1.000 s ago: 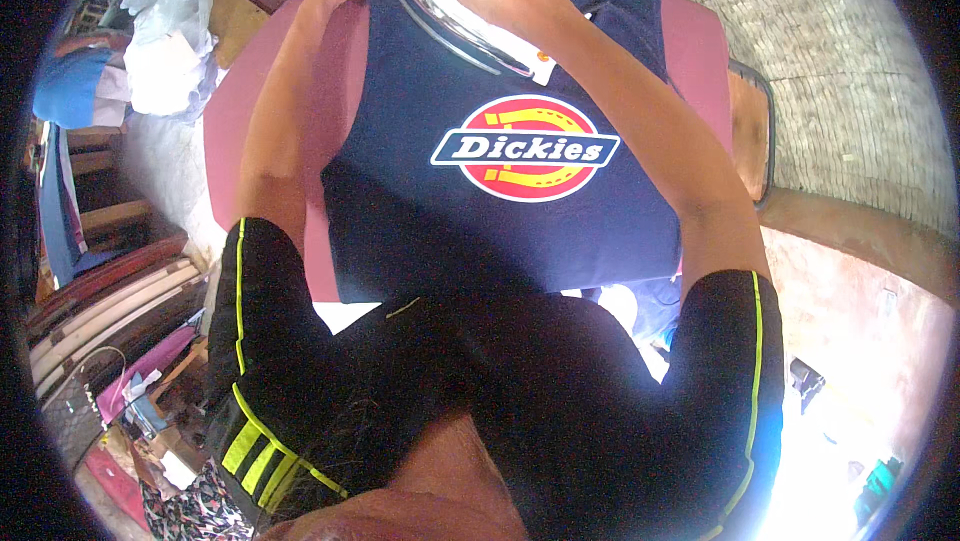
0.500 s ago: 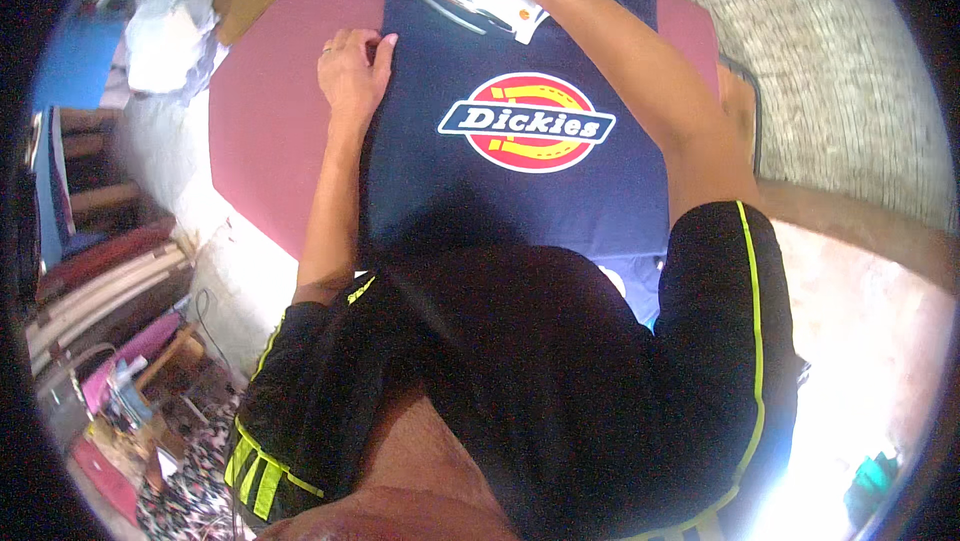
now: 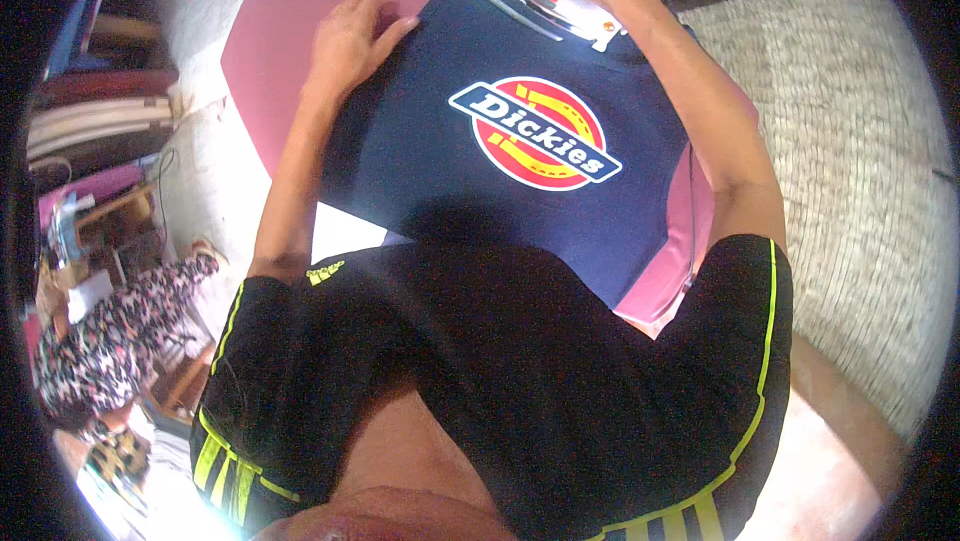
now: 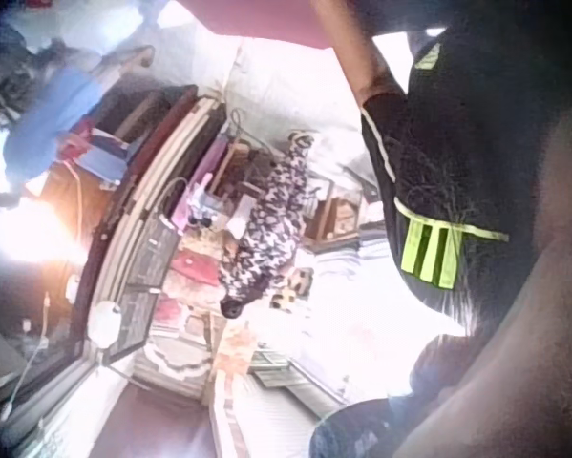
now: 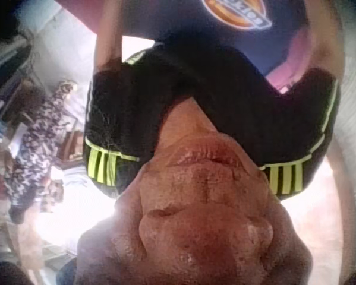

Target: The person irons a dark blue Dickies t-shirt on a pink ironing board. They use a white steam iron to smooth the fabric, repeatedly flipping the shirt to iron both the front and back sides. The person adjusts the shirt's position frequently to ensure even coverage.

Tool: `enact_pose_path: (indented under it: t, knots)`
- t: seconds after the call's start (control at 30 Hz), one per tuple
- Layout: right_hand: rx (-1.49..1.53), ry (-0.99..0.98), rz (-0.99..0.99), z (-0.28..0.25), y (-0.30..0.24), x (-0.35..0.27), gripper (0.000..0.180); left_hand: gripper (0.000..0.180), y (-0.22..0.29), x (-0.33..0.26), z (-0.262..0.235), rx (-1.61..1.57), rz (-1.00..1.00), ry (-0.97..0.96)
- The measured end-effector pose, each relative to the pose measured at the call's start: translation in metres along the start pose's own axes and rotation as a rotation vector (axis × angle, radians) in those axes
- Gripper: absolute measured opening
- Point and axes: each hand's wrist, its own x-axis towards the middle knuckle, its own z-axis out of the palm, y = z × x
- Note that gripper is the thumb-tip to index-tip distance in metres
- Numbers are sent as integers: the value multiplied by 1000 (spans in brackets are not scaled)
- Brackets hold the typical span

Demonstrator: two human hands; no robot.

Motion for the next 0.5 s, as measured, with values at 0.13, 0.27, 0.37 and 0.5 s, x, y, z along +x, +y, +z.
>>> enact_pose_path:
  t: [0.13, 0.27, 0.37, 0.5]
  knots:
    - [37, -77, -174, -11, -2, -7, 32, 33, -4, -70, -32, 18, -273, 27]
    - [2, -212, -489, 2, 0, -4, 36, 29, 6, -82, -25, 8, -399, 105]
    - [16, -244, -670, 17, -18, 2, 37, 26, 7, -88, -16, 30, -406, 180]
    - [120, -214, -647, 28, -71, 11, 31, 22, 5, -97, -19, 20, -406, 207]
